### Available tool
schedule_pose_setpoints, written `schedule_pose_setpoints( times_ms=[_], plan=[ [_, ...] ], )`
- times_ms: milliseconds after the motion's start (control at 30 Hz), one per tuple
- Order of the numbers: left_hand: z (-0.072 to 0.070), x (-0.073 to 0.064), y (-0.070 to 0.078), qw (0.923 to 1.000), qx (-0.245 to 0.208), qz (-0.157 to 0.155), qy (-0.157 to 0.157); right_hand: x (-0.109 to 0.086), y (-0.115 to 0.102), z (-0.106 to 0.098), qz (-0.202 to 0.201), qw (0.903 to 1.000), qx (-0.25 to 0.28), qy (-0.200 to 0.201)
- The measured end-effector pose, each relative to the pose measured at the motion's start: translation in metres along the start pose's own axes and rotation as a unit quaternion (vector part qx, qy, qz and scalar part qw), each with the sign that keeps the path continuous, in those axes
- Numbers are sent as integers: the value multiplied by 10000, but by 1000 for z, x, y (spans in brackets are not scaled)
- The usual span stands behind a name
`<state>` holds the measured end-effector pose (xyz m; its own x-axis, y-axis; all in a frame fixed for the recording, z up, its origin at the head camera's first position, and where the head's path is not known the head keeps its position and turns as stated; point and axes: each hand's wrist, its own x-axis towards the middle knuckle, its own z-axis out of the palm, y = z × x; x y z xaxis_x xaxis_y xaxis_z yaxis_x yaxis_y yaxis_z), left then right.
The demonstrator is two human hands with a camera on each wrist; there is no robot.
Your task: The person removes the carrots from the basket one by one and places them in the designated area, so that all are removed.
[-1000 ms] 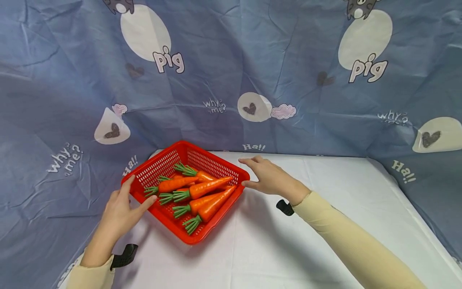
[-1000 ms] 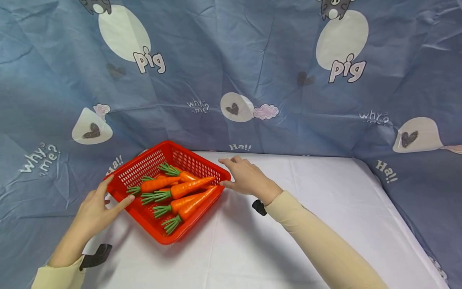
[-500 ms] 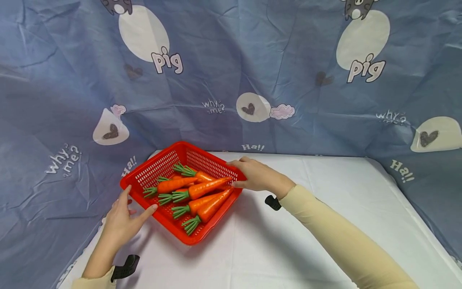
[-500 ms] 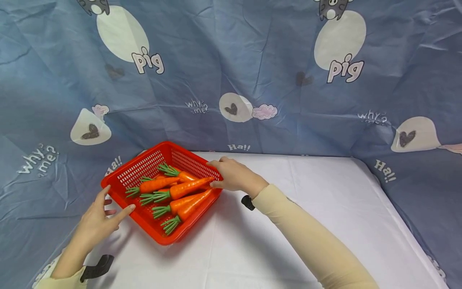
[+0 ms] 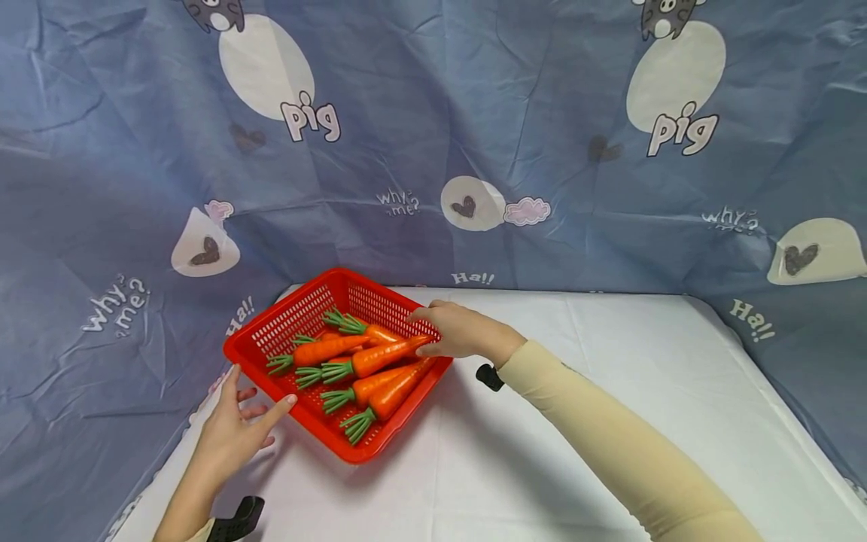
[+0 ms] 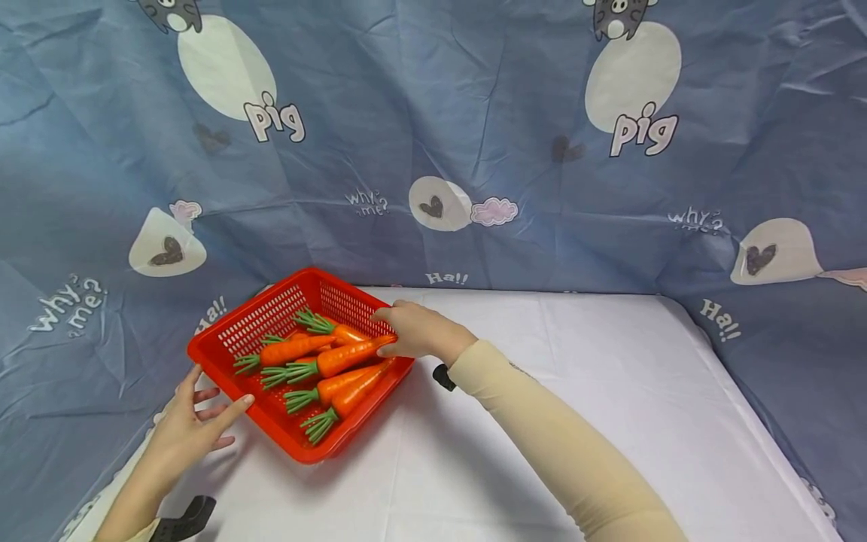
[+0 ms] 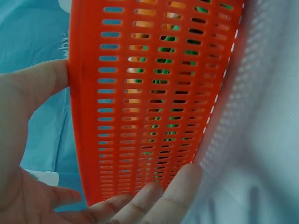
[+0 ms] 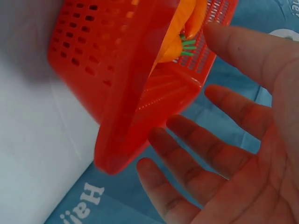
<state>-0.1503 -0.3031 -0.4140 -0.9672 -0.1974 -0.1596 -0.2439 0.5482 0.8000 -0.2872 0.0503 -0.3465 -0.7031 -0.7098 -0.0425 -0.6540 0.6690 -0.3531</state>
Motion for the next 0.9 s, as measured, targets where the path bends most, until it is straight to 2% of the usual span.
schedule_pose_setpoints(
  times_ms=[300,467,567,700,800,900],
  plan=[
    [9,-1,-8,9975,-702,-11,103,15,-9,2,-57,9995,114,-285],
    [15,0,-13,9908,-1351,12,36,24,-12,4,-108,9988,107,-459],
    [20,0,-18,9811,-1934,51,41,31,-12,5,-139,9984,83,-543],
    [30,2,-27,9631,-2677,218,167,40,-14,8,-148,9977,55,-656],
    [36,3,-30,9519,-3037,299,288,45,-15,10,-96,9972,86,-731],
    [42,5,-32,9416,-3334,249,405,51,-18,13,-31,9968,118,-786]
  ],
)
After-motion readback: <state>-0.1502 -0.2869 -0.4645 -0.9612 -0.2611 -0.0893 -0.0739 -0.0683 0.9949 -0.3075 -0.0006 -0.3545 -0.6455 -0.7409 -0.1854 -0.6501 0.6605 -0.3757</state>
